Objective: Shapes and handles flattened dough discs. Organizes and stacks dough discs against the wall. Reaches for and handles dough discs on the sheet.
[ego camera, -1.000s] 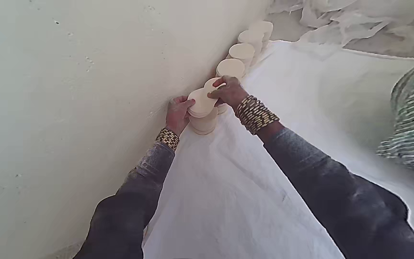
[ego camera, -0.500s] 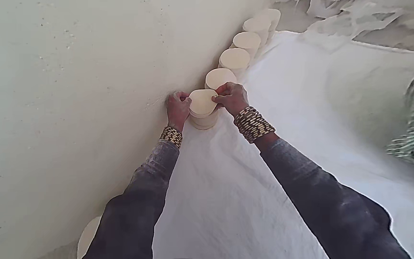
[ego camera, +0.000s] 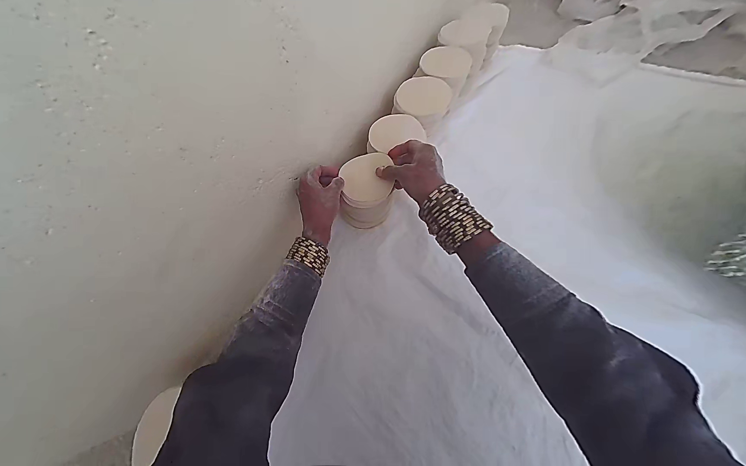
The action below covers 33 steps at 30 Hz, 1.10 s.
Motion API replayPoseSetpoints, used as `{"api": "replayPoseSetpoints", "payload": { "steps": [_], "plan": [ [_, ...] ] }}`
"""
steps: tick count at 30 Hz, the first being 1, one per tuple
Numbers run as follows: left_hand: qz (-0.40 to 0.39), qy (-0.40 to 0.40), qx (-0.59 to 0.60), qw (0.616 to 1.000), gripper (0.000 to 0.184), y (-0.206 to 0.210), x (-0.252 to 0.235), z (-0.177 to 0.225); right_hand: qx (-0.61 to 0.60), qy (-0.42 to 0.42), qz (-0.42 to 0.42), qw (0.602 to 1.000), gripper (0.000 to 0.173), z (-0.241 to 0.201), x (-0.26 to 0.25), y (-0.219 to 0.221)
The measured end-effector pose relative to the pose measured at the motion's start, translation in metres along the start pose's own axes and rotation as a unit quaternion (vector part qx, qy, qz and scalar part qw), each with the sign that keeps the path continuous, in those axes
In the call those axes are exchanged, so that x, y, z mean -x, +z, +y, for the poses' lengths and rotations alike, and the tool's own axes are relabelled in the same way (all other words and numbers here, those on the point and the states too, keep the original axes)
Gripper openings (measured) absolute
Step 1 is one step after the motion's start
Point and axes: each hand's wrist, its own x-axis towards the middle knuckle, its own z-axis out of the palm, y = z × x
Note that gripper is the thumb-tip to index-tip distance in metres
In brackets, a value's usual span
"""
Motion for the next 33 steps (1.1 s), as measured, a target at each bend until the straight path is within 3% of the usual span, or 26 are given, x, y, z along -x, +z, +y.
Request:
{"api": "replayPoseSetpoints", "payload": {
  "steps": [4,7,8,10,12,15,17,20,23,24,26,28,31,33],
  "plan": [
    [0.027,-0.018,0.138,0.99,0.023,0.0,0.027,0.005,0.032,-0.112,-0.025,0.993,0.04,-0.032,0.032,-0.002],
    [0.055,-0.077,0.371,0.924,0.022,0.007,0.068,0.016,0.01,-0.22,-0.031,0.975,0.041,-0.05,0.091,-0.001],
    [0.064,-0.103,0.441,0.889,0.027,0.011,0.084,0.018,-0.003,-0.219,-0.035,0.975,0.045,-0.051,0.111,0.001],
    [0.08,-0.163,0.523,0.833,0.044,0.021,0.12,0.021,0.008,-0.14,-0.082,0.987,0.053,-0.046,0.139,0.005],
    [0.12,-0.219,0.535,0.807,0.05,0.028,0.153,0.02,0.029,-0.061,-0.163,0.984,0.052,-0.036,0.15,0.008],
    [0.157,-0.281,0.543,0.775,0.06,0.031,0.188,0.006,0.027,-0.059,-0.212,0.975,0.038,-0.02,0.177,0.009],
    [0.143,-0.298,0.528,0.782,0.064,0.027,0.21,-0.003,-0.002,-0.096,-0.164,0.982,0.035,-0.005,0.21,0.009],
    [0.125,-0.299,0.499,0.804,0.056,0.03,0.239,-0.014,0.012,-0.06,-0.182,0.981,0.057,0.016,0.243,0.01],
    [0.104,-0.284,0.563,0.769,0.05,0.039,0.255,-0.023,0.102,0.01,-0.253,0.962,0.033,0.008,0.243,0.008],
    [0.099,-0.272,0.581,0.76,0.052,0.042,0.256,-0.024,0.109,-0.012,-0.235,0.966,0.026,0.007,0.245,0.007],
    [0.087,-0.242,0.597,0.76,0.054,0.046,0.256,-0.025,0.053,-0.142,-0.093,0.984,0.016,0.022,0.259,0.012],
    [0.085,-0.23,0.601,0.76,0.054,0.049,0.254,-0.018,-0.018,-0.216,0.005,0.976,0.022,0.041,0.269,0.016],
    [0.104,-0.293,0.564,0.765,0.056,0.046,0.258,-0.008,0.05,-0.154,-0.027,0.986,0.044,0.043,0.274,0.014],
    [0.105,-0.29,0.571,0.761,0.052,0.047,0.26,-0.009,0.087,-0.149,-0.048,0.984,0.032,0.033,0.266,0.015]
  ]
}}
